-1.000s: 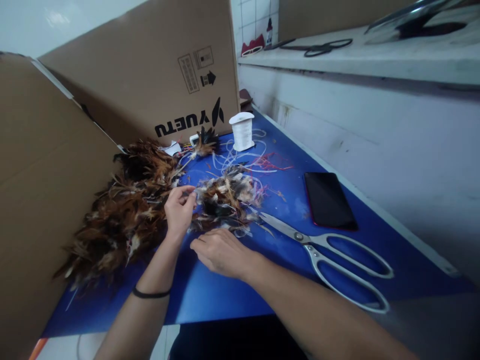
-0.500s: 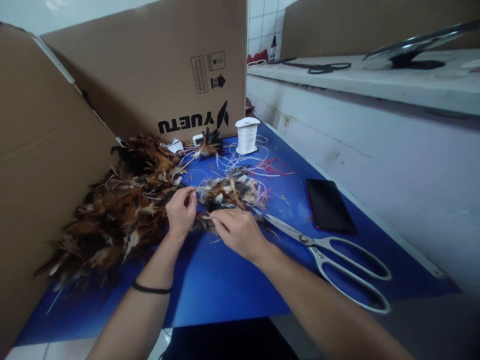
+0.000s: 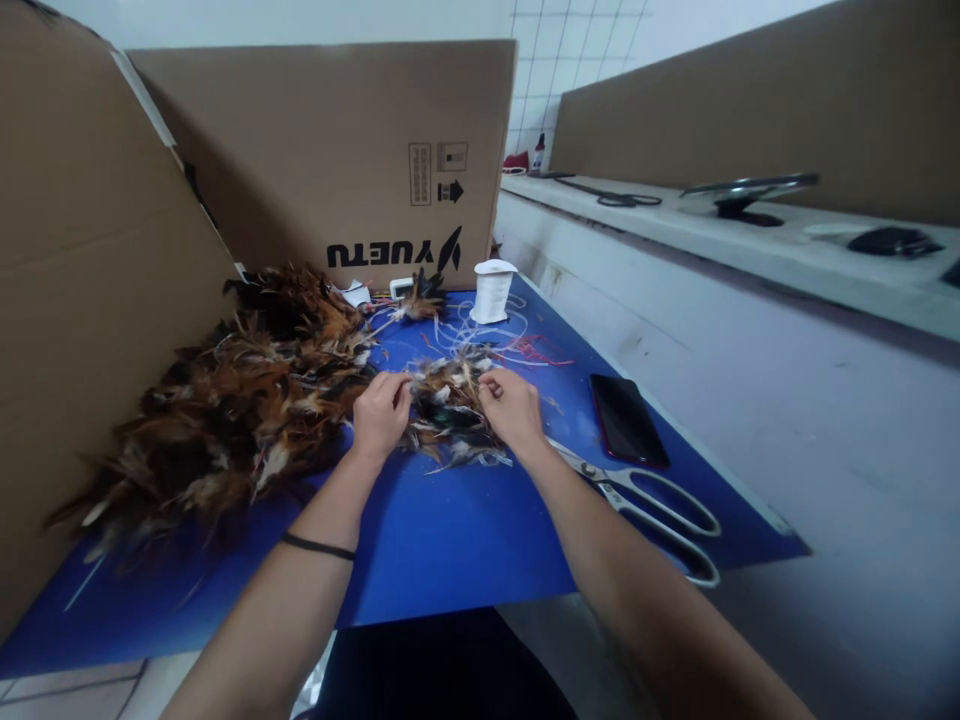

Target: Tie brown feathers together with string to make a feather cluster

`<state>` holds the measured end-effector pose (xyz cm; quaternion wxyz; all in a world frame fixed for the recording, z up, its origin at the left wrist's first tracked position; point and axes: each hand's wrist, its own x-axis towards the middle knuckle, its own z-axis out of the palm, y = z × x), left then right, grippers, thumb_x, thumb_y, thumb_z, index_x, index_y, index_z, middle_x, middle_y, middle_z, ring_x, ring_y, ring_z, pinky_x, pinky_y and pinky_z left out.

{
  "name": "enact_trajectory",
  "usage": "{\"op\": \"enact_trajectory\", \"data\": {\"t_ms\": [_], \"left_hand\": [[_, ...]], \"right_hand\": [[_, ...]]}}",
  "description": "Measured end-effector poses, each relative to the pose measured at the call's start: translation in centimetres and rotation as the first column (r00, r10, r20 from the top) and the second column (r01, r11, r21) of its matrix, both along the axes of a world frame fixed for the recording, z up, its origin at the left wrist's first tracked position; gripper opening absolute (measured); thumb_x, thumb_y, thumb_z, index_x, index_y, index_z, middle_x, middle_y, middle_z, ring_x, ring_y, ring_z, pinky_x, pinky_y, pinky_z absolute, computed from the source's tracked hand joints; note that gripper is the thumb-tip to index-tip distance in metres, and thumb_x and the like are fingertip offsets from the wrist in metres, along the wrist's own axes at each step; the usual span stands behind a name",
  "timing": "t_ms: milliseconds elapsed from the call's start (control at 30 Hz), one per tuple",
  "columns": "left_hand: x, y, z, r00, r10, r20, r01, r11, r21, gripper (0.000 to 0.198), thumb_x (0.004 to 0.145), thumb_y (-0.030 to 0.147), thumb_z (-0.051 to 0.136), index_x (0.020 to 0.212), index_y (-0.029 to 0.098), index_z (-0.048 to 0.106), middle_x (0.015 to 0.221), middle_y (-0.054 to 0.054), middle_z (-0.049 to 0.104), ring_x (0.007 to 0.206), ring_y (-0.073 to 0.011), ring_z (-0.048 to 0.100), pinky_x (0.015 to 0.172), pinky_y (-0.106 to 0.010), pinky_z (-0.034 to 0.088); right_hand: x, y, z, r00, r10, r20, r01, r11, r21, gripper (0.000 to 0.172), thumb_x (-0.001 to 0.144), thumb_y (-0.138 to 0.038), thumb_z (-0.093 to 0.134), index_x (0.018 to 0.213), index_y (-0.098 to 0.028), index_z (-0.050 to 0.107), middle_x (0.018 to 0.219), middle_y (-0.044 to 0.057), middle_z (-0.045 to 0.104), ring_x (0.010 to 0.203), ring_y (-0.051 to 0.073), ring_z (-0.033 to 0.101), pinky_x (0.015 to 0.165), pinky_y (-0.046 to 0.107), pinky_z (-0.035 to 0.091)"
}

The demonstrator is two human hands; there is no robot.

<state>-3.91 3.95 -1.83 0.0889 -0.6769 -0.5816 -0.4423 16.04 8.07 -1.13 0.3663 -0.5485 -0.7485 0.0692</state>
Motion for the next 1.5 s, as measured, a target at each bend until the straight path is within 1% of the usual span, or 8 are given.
{"op": "enact_trajectory", "data": {"t_ms": [133, 267, 400, 700, 900, 1033, 1233, 1500], "left_hand": [[0.2, -0.1, -0.2, 0.999, -0.02, -0.044, 0.018, 0.999, -0.045, 0.02, 0.087, 0.022, 0.044, 0.094, 0.02, 0.063, 0.09, -0.004, 0.065, 0.081, -0.0147, 0.061, 0.077, -0.024, 0.046], [0.3, -0.1, -0.2, 0.998, -0.031, -0.051, 0.028, 0.998, -0.053, 0.021, 0.088, 0.022, 0.043, 0.094, 0.021, 0.063, 0.092, -0.004, 0.066, 0.083, -0.0145, 0.061, 0.078, -0.024, 0.046], [0.4, -0.1, -0.4, 0.997, -0.055, -0.061, 0.051, 0.997, -0.058, 0.021, 0.088, 0.021, 0.043, 0.094, 0.02, 0.062, 0.093, -0.004, 0.066, 0.085, -0.0141, 0.062, 0.08, -0.024, 0.046], [0.5, -0.1, -0.3, 0.997, -0.048, -0.052, 0.047, 0.998, -0.029, 0.021, 0.089, 0.022, 0.043, 0.096, 0.02, 0.063, 0.093, -0.004, 0.066, 0.083, -0.014, 0.062, 0.08, -0.024, 0.047], [1.1, -0.5, 0.1, 0.988, -0.105, -0.113, 0.114, 0.99, 0.08, 0.023, 0.09, 0.023, 0.044, 0.105, 0.019, 0.061, 0.097, -0.005, 0.066, 0.089, -0.0133, 0.062, 0.081, -0.023, 0.048], [1.6, -0.6, 0.1, 0.983, -0.109, -0.146, 0.126, 0.985, 0.116, 0.022, 0.09, 0.023, 0.045, 0.106, 0.019, 0.061, 0.099, -0.005, 0.066, 0.089, -0.0133, 0.063, 0.081, -0.022, 0.049], [2.0, -0.8, 0.3, 0.984, -0.088, -0.156, 0.101, 0.992, 0.076, 0.023, 0.089, 0.026, 0.048, 0.107, 0.02, 0.061, 0.099, -0.005, 0.066, 0.088, -0.0139, 0.063, 0.077, -0.022, 0.05], [1.7, -0.6, 0.0, 0.98, -0.099, -0.171, 0.106, 0.994, 0.031, 0.021, 0.09, 0.026, 0.046, 0.096, 0.02, 0.066, 0.09, -0.004, 0.066, 0.079, -0.0116, 0.062, 0.072, -0.02, 0.047]], "right_hand": [[-0.8, 0.9, 0.5, 0.992, -0.057, 0.108, 0.066, 0.995, -0.081, 0.019, 0.079, -0.025, 0.05, 0.075, -0.019, 0.067, 0.079, 0.005, 0.067, 0.074, 0.017, 0.059, 0.069, 0.026, 0.041], [-1.6, 1.4, 0.4, 0.979, -0.106, 0.175, 0.129, 0.984, -0.123, 0.027, 0.078, -0.038, 0.053, 0.063, -0.019, 0.065, 0.068, 0.008, 0.066, 0.068, 0.02, 0.06, 0.062, 0.027, 0.039], [-1.5, 1.8, -0.3, 0.976, -0.104, 0.191, 0.128, 0.985, -0.116, 0.016, 0.074, -0.025, 0.055, 0.063, -0.019, 0.065, 0.066, 0.007, 0.065, 0.065, 0.019, 0.06, 0.06, 0.026, 0.037], [-0.1, 1.4, 0.7, 0.996, 0.045, 0.078, -0.046, 0.999, 0.019, 0.017, 0.083, -0.021, 0.045, 0.081, -0.018, 0.062, 0.082, 0.004, 0.066, 0.075, 0.015, 0.058, 0.072, 0.024, 0.04], [0.3, 0.5, 1.2, 0.974, 0.22, 0.051, -0.225, 0.96, 0.167, 0.014, 0.084, -0.017, 0.047, 0.082, -0.018, 0.061, 0.081, 0.005, 0.065, 0.08, 0.019, 0.057, 0.075, 0.03, 0.041], [0.2, -0.4, 1.9, 0.966, 0.23, 0.117, -0.252, 0.941, 0.224, 0.015, 0.086, -0.016, 0.046, 0.083, -0.018, 0.06, 0.084, 0.007, 0.065, 0.082, 0.021, 0.056, 0.077, 0.032, 0.041], [0.0, -1.0, 2.4, 0.944, 0.253, 0.212, -0.3, 0.925, 0.234, 0.014, 0.087, -0.016, 0.046, 0.084, -0.017, 0.06, 0.083, 0.008, 0.063, 0.081, 0.021, 0.054, 0.077, 0.033, 0.04], [-0.2, -1.1, 2.3, 0.931, 0.301, 0.206, -0.346, 0.909, 0.233, 0.014, 0.089, -0.017, 0.046, 0.085, -0.017, 0.06, 0.085, 0.007, 0.064, 0.081, 0.021, 0.054, 0.078, 0.033, 0.04]]}}
